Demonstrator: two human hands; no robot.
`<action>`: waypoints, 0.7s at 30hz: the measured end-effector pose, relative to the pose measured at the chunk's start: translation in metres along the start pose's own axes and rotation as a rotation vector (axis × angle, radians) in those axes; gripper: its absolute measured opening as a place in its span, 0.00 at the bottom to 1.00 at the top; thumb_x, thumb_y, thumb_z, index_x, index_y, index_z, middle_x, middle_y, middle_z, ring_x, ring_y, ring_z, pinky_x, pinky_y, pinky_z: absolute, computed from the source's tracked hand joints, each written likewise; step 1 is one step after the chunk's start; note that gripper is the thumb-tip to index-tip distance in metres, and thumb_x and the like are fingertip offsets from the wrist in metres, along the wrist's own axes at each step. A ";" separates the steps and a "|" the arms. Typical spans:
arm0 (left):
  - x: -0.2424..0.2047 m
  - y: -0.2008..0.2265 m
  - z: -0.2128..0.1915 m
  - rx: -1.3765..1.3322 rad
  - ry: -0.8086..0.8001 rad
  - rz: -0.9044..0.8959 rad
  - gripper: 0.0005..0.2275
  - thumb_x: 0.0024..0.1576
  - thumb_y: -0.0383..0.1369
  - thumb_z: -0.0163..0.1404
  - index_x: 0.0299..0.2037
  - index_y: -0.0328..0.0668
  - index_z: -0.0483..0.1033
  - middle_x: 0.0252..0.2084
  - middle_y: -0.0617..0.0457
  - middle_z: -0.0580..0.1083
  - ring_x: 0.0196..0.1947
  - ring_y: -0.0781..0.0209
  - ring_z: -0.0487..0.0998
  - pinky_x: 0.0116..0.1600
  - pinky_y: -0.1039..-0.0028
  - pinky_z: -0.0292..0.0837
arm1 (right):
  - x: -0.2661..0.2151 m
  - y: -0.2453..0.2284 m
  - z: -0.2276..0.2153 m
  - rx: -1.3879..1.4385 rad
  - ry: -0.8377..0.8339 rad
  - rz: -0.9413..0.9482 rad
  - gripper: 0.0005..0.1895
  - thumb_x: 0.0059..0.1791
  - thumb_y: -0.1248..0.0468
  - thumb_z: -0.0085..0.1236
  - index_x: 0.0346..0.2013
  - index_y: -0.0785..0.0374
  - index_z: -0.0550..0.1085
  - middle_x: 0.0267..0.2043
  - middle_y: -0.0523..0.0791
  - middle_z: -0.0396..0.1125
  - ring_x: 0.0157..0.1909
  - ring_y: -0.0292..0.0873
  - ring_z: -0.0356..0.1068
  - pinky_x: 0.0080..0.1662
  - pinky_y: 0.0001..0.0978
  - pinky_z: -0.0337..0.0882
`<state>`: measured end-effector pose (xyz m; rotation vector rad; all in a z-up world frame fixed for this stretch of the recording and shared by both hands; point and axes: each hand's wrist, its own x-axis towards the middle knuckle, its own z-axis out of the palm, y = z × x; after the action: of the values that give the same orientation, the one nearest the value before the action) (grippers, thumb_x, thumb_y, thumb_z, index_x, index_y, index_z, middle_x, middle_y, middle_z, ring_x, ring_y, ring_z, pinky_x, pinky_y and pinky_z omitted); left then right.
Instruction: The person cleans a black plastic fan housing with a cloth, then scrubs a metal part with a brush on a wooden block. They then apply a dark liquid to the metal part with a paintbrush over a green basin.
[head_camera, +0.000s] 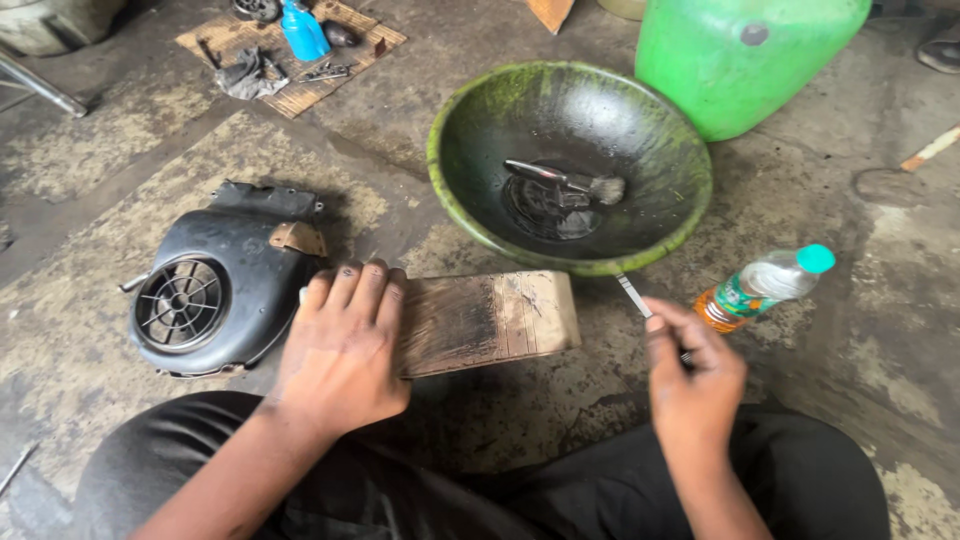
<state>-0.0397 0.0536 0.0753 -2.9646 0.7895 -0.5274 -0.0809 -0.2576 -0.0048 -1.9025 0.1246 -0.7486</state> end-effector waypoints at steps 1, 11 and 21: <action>-0.001 0.001 0.004 -0.004 0.027 -0.007 0.37 0.30 0.39 0.59 0.54 0.26 0.71 0.56 0.35 0.70 0.56 0.39 0.69 0.59 0.55 0.61 | -0.008 -0.006 0.007 -0.010 -0.031 -0.055 0.09 0.56 0.69 0.56 0.50 0.67 0.79 0.38 0.40 0.72 0.40 0.30 0.67 0.44 0.22 0.67; -0.003 0.009 0.028 -0.125 -0.038 -0.135 0.35 0.29 0.40 0.62 0.50 0.25 0.74 0.53 0.36 0.70 0.54 0.40 0.69 0.55 0.57 0.63 | -0.061 -0.024 0.062 -0.216 -0.294 -0.256 0.06 0.46 0.73 0.58 0.38 0.64 0.77 0.42 0.49 0.79 0.39 0.45 0.81 0.39 0.32 0.78; -0.004 0.003 0.033 -0.150 0.052 -0.165 0.36 0.30 0.39 0.61 0.51 0.24 0.74 0.51 0.36 0.71 0.54 0.41 0.70 0.55 0.58 0.64 | -0.076 -0.032 0.083 -0.016 -0.239 -0.133 0.05 0.47 0.73 0.54 0.36 0.64 0.76 0.39 0.50 0.78 0.39 0.47 0.80 0.40 0.35 0.77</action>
<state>-0.0338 0.0508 0.0427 -3.1865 0.6174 -0.5795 -0.1037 -0.1467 -0.0325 -2.0140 -0.1465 -0.6031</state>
